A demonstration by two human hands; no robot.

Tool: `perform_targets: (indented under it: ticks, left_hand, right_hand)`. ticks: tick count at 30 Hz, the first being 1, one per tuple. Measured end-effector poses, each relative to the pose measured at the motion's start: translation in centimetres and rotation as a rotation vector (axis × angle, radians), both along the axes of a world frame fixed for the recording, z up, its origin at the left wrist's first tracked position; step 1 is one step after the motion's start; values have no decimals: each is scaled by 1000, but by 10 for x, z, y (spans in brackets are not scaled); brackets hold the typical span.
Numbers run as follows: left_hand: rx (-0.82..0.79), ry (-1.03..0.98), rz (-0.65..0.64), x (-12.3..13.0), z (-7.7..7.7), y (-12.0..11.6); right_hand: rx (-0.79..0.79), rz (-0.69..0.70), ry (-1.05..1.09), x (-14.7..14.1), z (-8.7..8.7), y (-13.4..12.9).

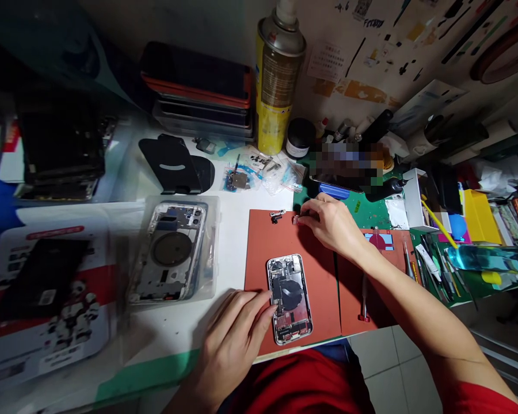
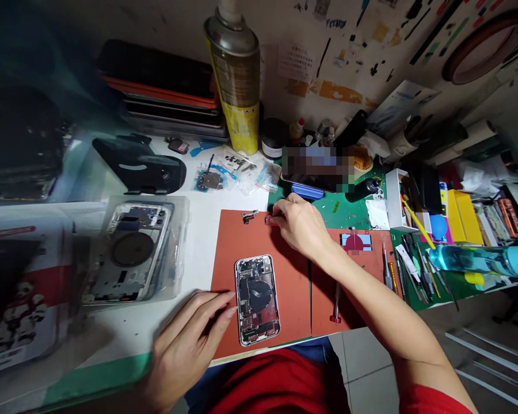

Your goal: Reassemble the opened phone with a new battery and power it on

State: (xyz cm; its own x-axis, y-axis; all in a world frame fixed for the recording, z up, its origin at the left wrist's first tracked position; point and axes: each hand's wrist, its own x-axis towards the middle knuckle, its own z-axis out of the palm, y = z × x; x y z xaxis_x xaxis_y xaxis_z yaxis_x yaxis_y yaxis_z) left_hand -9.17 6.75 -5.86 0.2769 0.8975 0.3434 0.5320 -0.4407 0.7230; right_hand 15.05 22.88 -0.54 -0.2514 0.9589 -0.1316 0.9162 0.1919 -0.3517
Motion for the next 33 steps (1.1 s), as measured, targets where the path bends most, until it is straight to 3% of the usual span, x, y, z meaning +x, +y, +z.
perform_targets:
  ticks: [4,9,12,14,16,18,21,23,27,33]
  left_hand:
    - [-1,-19,16,0,4,1]
    - [-19,-37,49,1,15,7]
    - [-195,-62,72,7,20,16]
    - [-392,-123,57,14,24,23]
    - [-488,-169,12,19,28,28]
    - [-390,-118,-58,22,31,30]
    - [-58,33,-216,18,31,30]
    - [82,85,-322,12,27,30]
    - [163,190,-428,2,22,34]
    - [229,269,-473,1,23,42]
  right_hand:
    - [-100,-46,251,7,16,-20]
    - [-470,-242,692,7,28,-71]
    - [-590,-301,797,1,25,-93]
    - [-594,-306,832,-2,23,-101]
    - [-578,-295,838,-4,22,-104]
    - [-570,-281,831,-4,21,-106]
    - [-582,-273,817,-4,18,-110]
    - [-601,-286,821,-3,14,-113]
    - [-632,-345,882,-3,7,-118]
    - [-602,-400,901,-3,4,-122]
